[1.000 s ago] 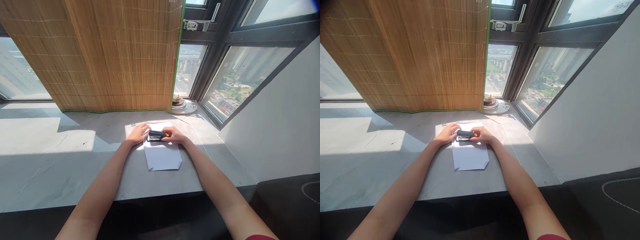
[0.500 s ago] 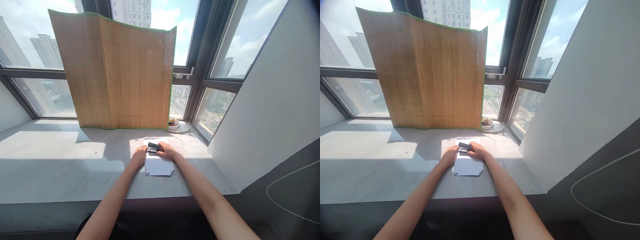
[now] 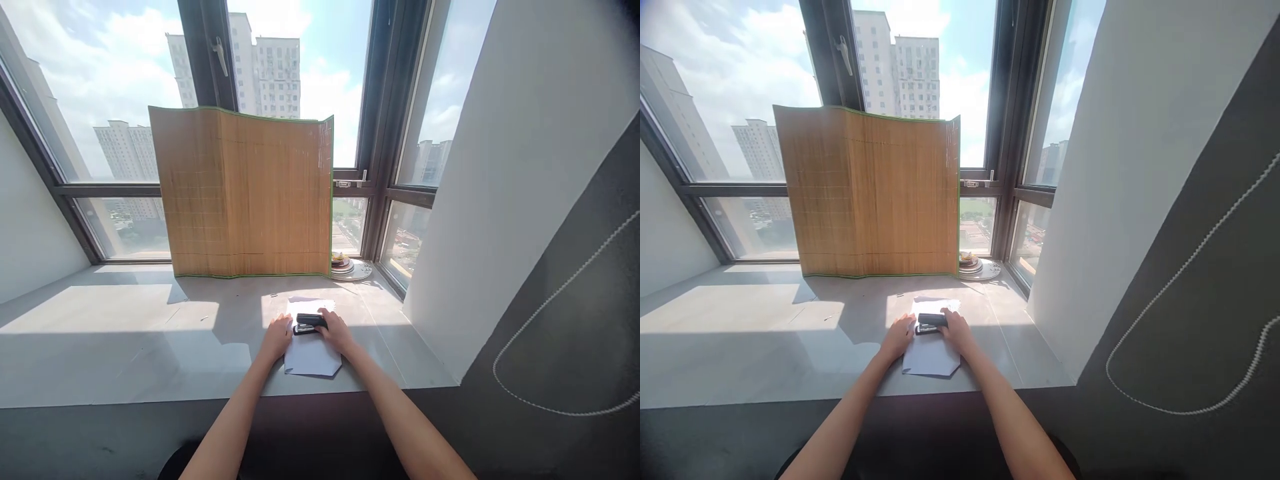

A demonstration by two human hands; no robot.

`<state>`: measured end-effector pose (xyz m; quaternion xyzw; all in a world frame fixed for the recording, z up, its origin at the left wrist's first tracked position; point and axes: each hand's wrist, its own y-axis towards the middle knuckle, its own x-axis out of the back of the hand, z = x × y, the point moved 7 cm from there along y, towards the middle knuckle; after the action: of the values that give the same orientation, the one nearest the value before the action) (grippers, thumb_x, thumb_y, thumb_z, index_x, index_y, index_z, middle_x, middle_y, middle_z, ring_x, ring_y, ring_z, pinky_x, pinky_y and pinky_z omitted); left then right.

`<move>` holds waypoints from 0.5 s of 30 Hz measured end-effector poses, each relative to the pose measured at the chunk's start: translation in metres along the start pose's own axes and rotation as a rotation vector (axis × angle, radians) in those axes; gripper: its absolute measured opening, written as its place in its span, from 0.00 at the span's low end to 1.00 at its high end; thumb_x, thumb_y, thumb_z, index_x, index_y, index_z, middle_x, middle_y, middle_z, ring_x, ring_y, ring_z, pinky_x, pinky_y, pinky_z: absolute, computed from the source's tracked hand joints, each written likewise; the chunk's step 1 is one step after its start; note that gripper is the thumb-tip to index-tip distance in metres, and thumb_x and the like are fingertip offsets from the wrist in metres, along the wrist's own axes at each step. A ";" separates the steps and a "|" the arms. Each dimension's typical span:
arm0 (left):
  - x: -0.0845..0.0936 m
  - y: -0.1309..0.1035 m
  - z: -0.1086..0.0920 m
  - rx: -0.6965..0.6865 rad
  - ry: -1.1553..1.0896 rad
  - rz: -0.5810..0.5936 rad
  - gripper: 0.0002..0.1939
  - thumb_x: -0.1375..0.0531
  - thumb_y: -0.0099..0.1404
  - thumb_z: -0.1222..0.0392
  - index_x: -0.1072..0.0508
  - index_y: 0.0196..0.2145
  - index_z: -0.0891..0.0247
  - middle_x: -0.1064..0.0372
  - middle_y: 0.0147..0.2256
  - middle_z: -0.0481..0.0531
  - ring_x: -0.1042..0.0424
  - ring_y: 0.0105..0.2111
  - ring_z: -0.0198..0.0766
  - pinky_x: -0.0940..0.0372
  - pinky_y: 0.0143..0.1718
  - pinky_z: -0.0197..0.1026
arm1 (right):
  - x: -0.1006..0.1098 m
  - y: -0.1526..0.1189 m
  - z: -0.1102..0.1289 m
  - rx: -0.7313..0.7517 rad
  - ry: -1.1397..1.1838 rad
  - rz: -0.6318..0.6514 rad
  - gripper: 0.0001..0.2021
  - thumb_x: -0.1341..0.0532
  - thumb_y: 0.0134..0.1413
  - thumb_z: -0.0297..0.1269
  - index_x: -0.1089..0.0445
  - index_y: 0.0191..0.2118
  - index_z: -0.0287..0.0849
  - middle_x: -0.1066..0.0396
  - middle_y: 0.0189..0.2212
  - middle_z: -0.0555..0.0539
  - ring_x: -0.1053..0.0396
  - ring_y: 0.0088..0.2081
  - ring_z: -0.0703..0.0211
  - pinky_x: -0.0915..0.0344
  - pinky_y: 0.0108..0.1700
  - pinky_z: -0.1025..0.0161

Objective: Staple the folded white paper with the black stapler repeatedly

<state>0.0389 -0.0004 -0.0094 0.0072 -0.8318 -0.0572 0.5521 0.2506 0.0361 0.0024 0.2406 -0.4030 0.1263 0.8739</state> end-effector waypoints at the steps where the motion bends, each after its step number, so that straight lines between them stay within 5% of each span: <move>1: 0.001 0.000 0.000 0.000 -0.011 -0.004 0.28 0.48 0.71 0.71 0.29 0.66 0.63 0.37 0.73 0.60 0.46 0.77 0.52 0.53 0.77 0.57 | 0.003 -0.004 -0.004 -0.007 0.028 -0.043 0.19 0.34 0.61 0.34 0.29 0.56 0.55 0.23 0.46 0.42 0.25 0.50 0.38 0.29 0.51 0.45; 7: 0.003 -0.006 -0.001 0.025 -0.078 -0.043 0.27 0.46 0.69 0.73 0.25 0.62 0.63 0.36 0.72 0.61 0.46 0.77 0.52 0.51 0.77 0.57 | 0.020 -0.016 -0.014 0.059 0.212 -0.261 0.04 0.34 0.60 0.39 0.26 0.40 0.52 0.20 0.41 0.43 0.23 0.41 0.41 0.25 0.48 0.41; 15: -0.002 -0.019 0.012 0.081 -0.271 -0.134 0.26 0.47 0.68 0.72 0.22 0.59 0.64 0.33 0.70 0.62 0.41 0.75 0.49 0.45 0.75 0.50 | 0.027 -0.016 -0.018 0.109 0.364 -0.427 0.13 0.36 0.63 0.47 0.20 0.31 0.48 0.15 0.38 0.43 0.22 0.41 0.46 0.25 0.47 0.49</move>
<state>0.0280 -0.0177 -0.0177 0.0771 -0.8980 -0.0606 0.4288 0.2864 0.0328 0.0080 0.3400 -0.1724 0.0020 0.9245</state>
